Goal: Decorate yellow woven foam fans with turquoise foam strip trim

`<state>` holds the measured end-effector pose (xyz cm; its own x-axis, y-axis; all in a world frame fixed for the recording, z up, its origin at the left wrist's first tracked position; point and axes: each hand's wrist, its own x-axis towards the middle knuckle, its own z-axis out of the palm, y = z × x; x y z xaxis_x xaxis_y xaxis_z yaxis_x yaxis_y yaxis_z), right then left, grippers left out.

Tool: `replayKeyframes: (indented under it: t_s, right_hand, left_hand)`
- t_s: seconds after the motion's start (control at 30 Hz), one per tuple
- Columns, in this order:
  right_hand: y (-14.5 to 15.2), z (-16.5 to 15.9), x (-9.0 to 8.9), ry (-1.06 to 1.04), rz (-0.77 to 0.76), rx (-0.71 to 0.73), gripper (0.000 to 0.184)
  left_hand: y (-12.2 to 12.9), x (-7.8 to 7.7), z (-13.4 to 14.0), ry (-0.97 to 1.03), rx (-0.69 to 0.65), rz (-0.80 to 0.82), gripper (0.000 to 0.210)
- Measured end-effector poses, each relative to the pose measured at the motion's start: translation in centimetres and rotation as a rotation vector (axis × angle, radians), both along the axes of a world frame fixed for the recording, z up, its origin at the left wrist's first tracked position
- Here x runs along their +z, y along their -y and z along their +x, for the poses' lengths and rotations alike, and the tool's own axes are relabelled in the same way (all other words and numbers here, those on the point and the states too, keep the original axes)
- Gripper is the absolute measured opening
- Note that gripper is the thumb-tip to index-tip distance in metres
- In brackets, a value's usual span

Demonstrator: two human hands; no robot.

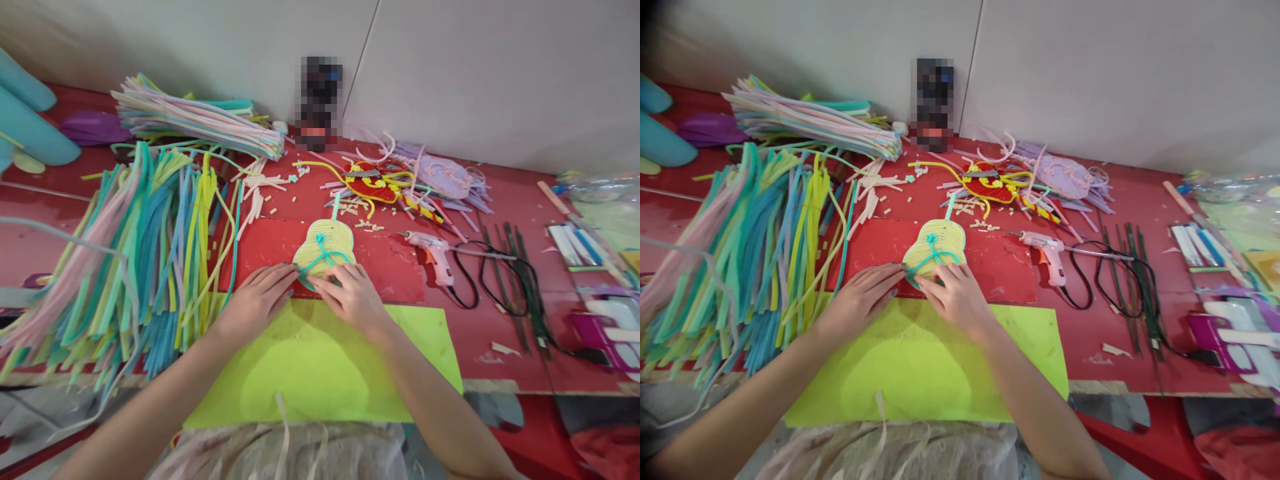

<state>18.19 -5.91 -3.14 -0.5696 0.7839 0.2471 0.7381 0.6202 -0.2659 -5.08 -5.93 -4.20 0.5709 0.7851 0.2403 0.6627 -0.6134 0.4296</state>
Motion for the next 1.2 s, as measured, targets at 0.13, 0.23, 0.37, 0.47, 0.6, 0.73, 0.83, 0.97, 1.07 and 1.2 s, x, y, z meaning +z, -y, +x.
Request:
replayKeyframes:
  t_s: [0.13, 0.23, 0.37, 0.47, 0.6, 0.73, 0.83, 0.97, 1.07, 1.2]
  right_hand:
    - [0.0, 0.1, 0.0, 0.003, -0.005, 0.001, 0.032]
    - [0.0, 0.1, 0.1, 0.011, -0.004, -0.002, 0.031]
    - [-0.1, 0.0, 0.1, 0.013, -0.01, -0.007, 0.031]
    - [-0.1, 0.0, 0.1, -0.011, -0.013, -0.006, 0.031]
    - [0.0, 0.3, 0.1, -0.14, 0.003, -0.059, 0.028]
    - [0.2, 0.8, 0.5, -0.391, 0.001, -0.229, 0.024]
    - [0.0, 1.0, 0.9, -0.642, -0.111, -0.35, 0.024]
    - [-0.7, 1.4, 0.7, -1.105, -0.475, -0.411, 0.025]
    - [-1.3, 2.0, 0.2, -1.374, -0.69, -0.435, 0.025]
    - [-1.8, 2.7, 0.0, -1.476, -0.795, -0.459, 0.026]
  left_hand:
    - [0.3, 0.2, 0.0, -0.094, -0.003, 0.091, 0.042]
    - [0.5, 0.4, 0.1, -0.168, -0.031, 0.136, 0.04]
    - [0.6, 0.4, 0.1, -0.213, -0.04, 0.152, 0.04]
    - [0.6, 0.4, 0.2, -0.197, -0.037, 0.139, 0.04]
    - [0.6, 0.4, 0.2, -0.201, -0.034, 0.138, 0.039]
    - [0.6, 0.3, 0.3, -0.205, -0.033, 0.138, 0.04]
    - [0.6, 0.1, 0.3, -0.222, -0.034, 0.149, 0.04]
    - [0.6, -0.1, 0.2, -0.228, -0.039, 0.147, 0.042]
    - [0.5, -0.2, 0.1, -0.222, -0.044, 0.136, 0.042]
    - [0.5, -0.1, 0.2, -0.225, -0.042, 0.136, 0.041]
